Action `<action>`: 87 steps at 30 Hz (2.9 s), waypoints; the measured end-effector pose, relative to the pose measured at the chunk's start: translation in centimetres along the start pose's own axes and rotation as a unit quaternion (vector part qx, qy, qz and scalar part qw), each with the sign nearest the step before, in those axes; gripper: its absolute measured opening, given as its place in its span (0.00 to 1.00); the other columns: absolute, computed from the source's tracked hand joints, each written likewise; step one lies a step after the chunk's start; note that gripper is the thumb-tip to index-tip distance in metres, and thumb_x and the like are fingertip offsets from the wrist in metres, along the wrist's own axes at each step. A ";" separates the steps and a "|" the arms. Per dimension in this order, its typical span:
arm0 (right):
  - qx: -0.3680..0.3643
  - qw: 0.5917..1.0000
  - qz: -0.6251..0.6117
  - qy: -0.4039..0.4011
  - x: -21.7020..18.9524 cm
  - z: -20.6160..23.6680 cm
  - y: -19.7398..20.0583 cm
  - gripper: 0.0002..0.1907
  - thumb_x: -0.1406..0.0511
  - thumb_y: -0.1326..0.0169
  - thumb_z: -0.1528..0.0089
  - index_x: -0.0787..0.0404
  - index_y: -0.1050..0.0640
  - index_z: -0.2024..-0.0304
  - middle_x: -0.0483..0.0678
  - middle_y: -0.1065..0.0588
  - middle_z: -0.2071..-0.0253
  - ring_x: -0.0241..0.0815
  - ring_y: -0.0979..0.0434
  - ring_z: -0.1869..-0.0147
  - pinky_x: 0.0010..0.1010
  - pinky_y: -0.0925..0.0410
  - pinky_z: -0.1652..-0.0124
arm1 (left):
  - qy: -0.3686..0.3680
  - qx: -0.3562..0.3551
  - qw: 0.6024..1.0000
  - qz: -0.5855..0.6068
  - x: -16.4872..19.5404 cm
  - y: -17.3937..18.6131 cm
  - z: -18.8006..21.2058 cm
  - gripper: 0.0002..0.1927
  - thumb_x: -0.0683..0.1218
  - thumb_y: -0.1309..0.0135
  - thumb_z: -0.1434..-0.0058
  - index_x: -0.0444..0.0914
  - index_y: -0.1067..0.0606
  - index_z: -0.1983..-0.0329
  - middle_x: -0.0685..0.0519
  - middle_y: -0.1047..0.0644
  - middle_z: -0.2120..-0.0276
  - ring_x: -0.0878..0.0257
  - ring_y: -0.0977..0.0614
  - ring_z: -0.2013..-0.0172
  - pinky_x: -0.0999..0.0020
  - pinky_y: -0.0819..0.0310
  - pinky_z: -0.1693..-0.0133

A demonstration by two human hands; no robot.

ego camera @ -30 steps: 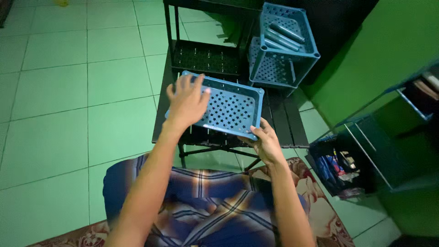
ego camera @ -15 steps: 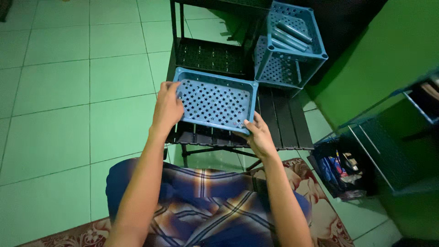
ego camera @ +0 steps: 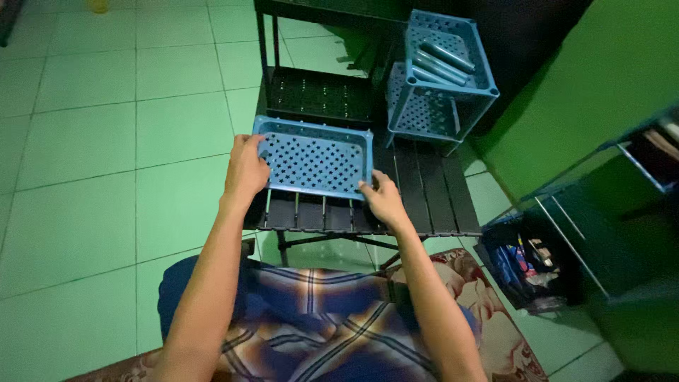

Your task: The person sits on the floor and takes apart a small blue plastic storage rack, pulling the perforated baskets off the connecting tubes and detaching the tubes. They then begin reassembling it, fitting the tubes back into the basket corners and stacking the baskets.

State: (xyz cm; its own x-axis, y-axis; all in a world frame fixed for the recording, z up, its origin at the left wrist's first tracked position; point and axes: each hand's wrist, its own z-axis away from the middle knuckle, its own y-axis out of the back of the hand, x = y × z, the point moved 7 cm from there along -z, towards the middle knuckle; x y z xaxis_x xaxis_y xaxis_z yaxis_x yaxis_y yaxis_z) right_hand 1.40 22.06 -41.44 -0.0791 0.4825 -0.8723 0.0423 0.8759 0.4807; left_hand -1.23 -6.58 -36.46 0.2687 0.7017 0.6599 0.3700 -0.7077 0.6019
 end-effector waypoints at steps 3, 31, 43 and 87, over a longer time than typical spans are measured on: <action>-0.005 0.997 -0.062 0.042 -0.2 0.2 0.7 0.23 0.62 0.44 0.34 0.68 0.27 0.40 0.50 0.19 0.58 0.36 0.21 0.56 0.28 0.29 0.54 | -0.009 -0.007 0.998 -0.064 0.4 -0.7 0.0 0.25 0.36 0.46 0.46 0.33 0.25 0.42 0.36 0.28 0.45 0.37 0.26 0.45 0.47 0.32 0.46; 0.314 0.924 -0.009 0.217 -0.5 -3.5 19.8 0.11 0.64 0.56 0.23 0.66 0.31 0.44 0.50 0.25 0.56 0.40 0.26 0.55 0.33 0.31 0.53 | -0.108 -0.056 0.929 0.349 21.0 -14.9 -4.4 0.21 0.53 0.62 0.23 0.33 0.35 0.37 0.38 0.24 0.48 0.45 0.21 0.48 0.56 0.29 0.45; 0.304 0.910 -0.167 0.228 3.0 -0.3 16.9 0.16 0.57 0.59 0.23 0.62 0.38 0.42 0.43 0.32 0.69 0.31 0.33 0.71 0.23 0.37 0.70 | -0.068 -0.084 0.908 0.406 19.4 -15.8 -1.5 0.22 0.58 0.63 0.23 0.36 0.34 0.40 0.48 0.25 0.67 0.59 0.22 0.65 0.63 0.27 0.60; 0.399 0.888 -0.051 0.223 2.1 0.6 15.1 0.20 0.55 0.58 0.23 0.62 0.34 0.37 0.40 0.34 0.74 0.30 0.34 0.74 0.27 0.39 0.73 | -0.101 -0.003 0.911 0.400 18.2 -14.2 -1.7 0.26 0.63 0.64 0.21 0.41 0.34 0.35 0.53 0.27 0.72 0.63 0.24 0.69 0.65 0.28 0.62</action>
State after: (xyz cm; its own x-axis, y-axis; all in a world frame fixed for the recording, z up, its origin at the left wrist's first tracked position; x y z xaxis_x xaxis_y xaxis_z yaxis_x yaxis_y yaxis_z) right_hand 2.43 36.34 -36.06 -0.5019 0.5087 -0.6996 0.6909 0.7223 0.0295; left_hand -3.14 16.07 -32.20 0.6080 -0.0388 0.7930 -0.0204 -0.9992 -0.0332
